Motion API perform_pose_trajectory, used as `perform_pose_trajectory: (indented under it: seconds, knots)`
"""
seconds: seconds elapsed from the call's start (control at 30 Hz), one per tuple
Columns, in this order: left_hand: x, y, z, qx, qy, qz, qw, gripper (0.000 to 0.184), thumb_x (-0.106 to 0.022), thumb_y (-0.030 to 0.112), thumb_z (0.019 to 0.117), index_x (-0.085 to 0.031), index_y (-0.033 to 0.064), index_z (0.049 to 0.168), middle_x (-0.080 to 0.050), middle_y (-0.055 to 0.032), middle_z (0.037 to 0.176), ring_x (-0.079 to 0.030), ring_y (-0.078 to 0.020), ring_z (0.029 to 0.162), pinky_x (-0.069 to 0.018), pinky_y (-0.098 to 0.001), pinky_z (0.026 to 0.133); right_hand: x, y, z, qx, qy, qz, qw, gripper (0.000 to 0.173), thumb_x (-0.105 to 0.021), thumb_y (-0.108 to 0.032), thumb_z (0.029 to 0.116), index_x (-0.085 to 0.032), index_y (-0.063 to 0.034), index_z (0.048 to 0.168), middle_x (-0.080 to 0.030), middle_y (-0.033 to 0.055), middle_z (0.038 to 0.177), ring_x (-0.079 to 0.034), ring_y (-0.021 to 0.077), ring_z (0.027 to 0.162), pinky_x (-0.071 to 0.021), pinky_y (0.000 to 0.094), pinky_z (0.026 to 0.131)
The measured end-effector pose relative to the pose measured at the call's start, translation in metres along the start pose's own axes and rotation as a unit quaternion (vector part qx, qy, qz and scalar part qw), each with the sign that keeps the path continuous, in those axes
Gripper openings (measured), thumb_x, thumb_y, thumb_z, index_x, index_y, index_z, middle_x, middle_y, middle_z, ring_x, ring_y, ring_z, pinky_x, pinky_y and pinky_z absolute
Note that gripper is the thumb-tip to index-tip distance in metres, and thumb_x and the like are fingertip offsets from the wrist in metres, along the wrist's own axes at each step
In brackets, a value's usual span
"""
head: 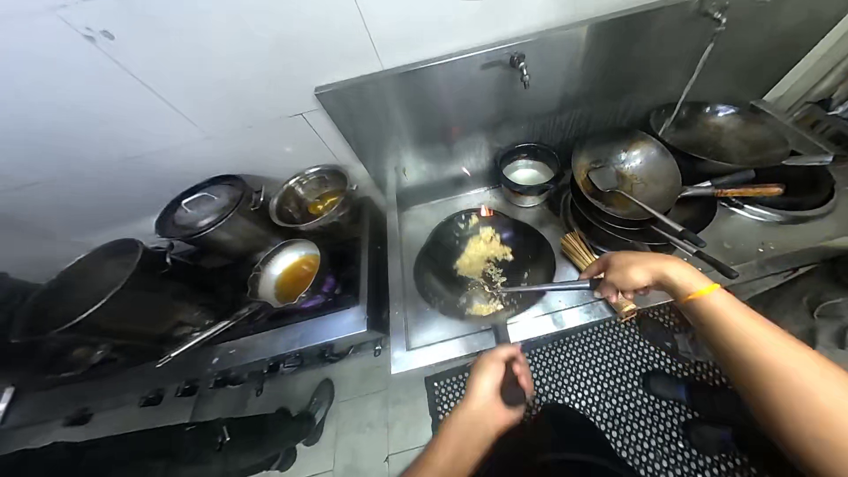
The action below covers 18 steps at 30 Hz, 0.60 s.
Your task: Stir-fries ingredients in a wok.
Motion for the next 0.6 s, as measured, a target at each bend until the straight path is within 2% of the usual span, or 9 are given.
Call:
perform_pose_trajectory:
  seconds: [0.07,0.13,0.17,0.2,0.27,0.33,0.43,0.5,0.6]
  knots:
    - [-0.005,0.040,0.050,-0.032,-0.018,-0.037,0.999,0.011,-0.052,0.015,0.1012,-0.053,0.0047,0.101,-0.053,-0.0032,0.068,-0.055,-0.0094,0.046,-0.0509,-0.0209,0.040,0.006,-0.011,0.019,0.011,0.045,-0.020,0.999,0.035,-0.069,-0.016,0.0943,-0.069,-0.0189,0.129,-0.067,0.0068,0.074,-0.056,0.0150,0.052,-0.0488,0.0326,0.050]
    - [0.011,0.035,0.076,-0.054,-0.029,-0.046,0.997,0.006,-0.052,0.012,0.0989,-0.052,0.0061,0.098,-0.052,-0.0027,0.066,-0.055,-0.0101,0.046,-0.0507,-0.0219,0.041,-0.011,-0.013,0.053,0.015,0.150,-0.128,0.980,0.028,-0.072,-0.025,0.0898,-0.074,-0.0246,0.118,-0.072,0.0061,0.084,-0.067,0.0226,0.069,-0.0565,0.0480,0.063]
    - [0.019,0.015,0.072,-0.059,-0.032,-0.027,0.997,0.005,-0.050,0.012,0.0982,-0.051,0.0079,0.096,-0.051,-0.0024,0.065,-0.054,-0.0107,0.047,-0.0503,-0.0230,0.041,-0.025,-0.009,0.069,0.015,0.205,-0.163,0.965,0.031,-0.072,-0.028,0.0862,-0.074,-0.0271,0.117,-0.073,0.0078,0.093,-0.070,0.0289,0.081,-0.0571,0.0574,0.071]
    - [0.027,-0.010,0.057,-0.058,-0.027,0.002,0.998,0.005,-0.049,0.011,0.0973,-0.052,0.0089,0.094,-0.052,-0.0025,0.064,-0.053,-0.0115,0.046,-0.0493,-0.0245,0.042,-0.041,-0.003,0.078,0.018,0.246,-0.173,0.954,0.035,-0.073,-0.029,0.0845,-0.072,-0.0272,0.119,-0.073,0.0106,0.097,-0.071,0.0342,0.087,-0.0567,0.0627,0.072]
    - [0.046,-0.053,0.020,-0.049,-0.005,0.068,0.996,0.008,-0.048,0.006,0.0950,-0.050,0.0089,0.102,-0.053,-0.0030,0.067,-0.054,-0.0120,0.047,-0.0502,-0.0265,0.042,-0.066,0.006,0.071,0.027,0.258,-0.170,0.951,0.044,-0.071,-0.032,0.0882,-0.063,-0.0268,0.131,-0.073,0.0145,0.103,-0.071,0.0392,0.093,-0.0560,0.0658,0.076]
    - [0.052,-0.059,-0.003,-0.030,0.041,0.090,0.995,0.011,-0.052,0.007,0.0953,-0.053,0.0079,0.107,-0.054,-0.0035,0.070,-0.053,-0.0127,0.048,-0.0491,-0.0279,0.042,-0.068,0.008,0.050,0.058,0.242,-0.142,0.958,0.043,-0.069,-0.034,0.0909,-0.063,-0.0289,0.134,-0.073,0.0101,0.103,-0.071,0.0336,0.093,-0.0568,0.0627,0.081]
    - [0.030,-0.012,0.005,-0.022,0.023,0.048,0.998,0.008,-0.054,0.015,0.1005,-0.055,0.0075,0.103,-0.054,-0.0033,0.070,-0.054,-0.0118,0.048,-0.0512,-0.0262,0.042,-0.037,0.003,0.029,0.091,0.215,-0.095,0.968,0.030,-0.073,-0.034,0.0925,-0.071,-0.0307,0.122,-0.074,0.0009,0.098,-0.071,0.0218,0.085,-0.0585,0.0567,0.077]
    - [0.016,0.035,0.036,-0.039,0.004,0.019,0.999,0.011,-0.053,0.018,0.1029,-0.053,0.0069,0.104,-0.054,-0.0038,0.070,-0.054,-0.0118,0.048,-0.0515,-0.0249,0.042,-0.012,-0.013,0.038,0.075,0.233,-0.110,0.963,0.029,-0.079,-0.033,0.0875,-0.075,-0.0339,0.116,-0.075,0.0005,0.095,-0.070,0.0236,0.083,-0.0572,0.0594,0.074]
    - [0.019,0.068,0.081,-0.061,0.003,0.021,0.998,0.010,-0.055,0.016,0.1021,-0.052,0.0062,0.105,-0.053,-0.0047,0.069,-0.055,-0.0125,0.048,-0.0515,-0.0249,0.042,-0.017,-0.040,0.092,0.056,0.268,-0.138,0.952,0.035,-0.076,-0.034,0.0865,-0.073,-0.0376,0.121,-0.076,0.0019,0.101,-0.072,0.0266,0.090,-0.0569,0.0618,0.077]
Point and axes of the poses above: each hand's wrist, its own z-axis towards the middle knuckle, its own x-axis out of the back of the hand, y = z × x, the point moved 5 cm from there along z, towards the middle knuckle
